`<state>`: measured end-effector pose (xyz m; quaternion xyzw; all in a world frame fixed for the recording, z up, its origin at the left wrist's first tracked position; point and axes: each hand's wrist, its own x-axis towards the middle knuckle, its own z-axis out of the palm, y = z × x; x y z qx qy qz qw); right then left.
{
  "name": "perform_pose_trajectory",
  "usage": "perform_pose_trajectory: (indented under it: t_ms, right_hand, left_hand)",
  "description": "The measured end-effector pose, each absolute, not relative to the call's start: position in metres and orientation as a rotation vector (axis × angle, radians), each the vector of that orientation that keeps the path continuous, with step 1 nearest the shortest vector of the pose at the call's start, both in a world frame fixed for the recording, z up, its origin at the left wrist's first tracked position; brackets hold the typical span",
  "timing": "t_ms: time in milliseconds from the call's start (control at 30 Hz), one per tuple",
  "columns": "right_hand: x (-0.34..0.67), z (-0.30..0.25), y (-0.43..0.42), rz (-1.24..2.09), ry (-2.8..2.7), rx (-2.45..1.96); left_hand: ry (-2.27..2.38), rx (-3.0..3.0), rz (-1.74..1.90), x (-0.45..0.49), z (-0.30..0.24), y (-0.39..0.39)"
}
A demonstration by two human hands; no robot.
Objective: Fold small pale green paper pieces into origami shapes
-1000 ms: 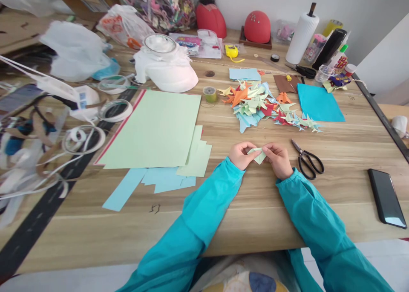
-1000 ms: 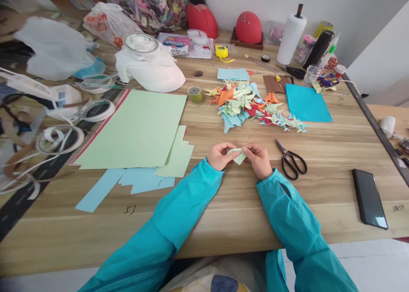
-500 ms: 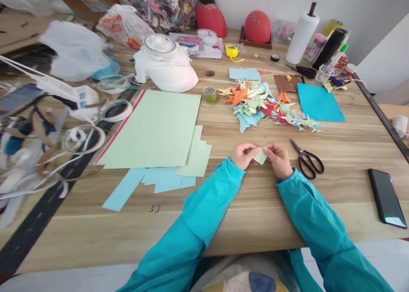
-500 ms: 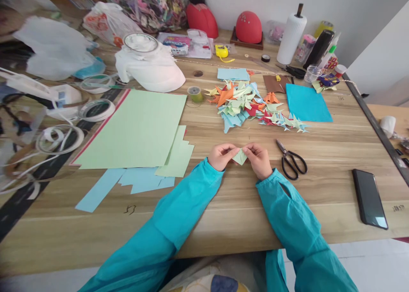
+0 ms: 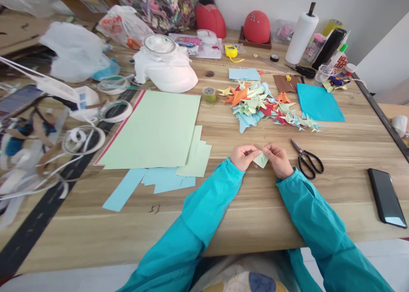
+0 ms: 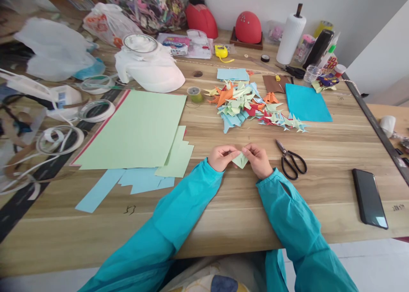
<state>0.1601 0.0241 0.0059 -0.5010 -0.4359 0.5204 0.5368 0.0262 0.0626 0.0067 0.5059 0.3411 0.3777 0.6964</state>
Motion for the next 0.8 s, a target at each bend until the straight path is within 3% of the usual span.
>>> perform_pose_trajectory:
  t_ms: [800]
  right_hand:
    - [0.1599, 0.0108, 0.0178, 1.408, -1.241, -1.153]
  left_hand:
    - [0.680, 1.168, 0.643, 0.0210, 0.0133, 0.0577]
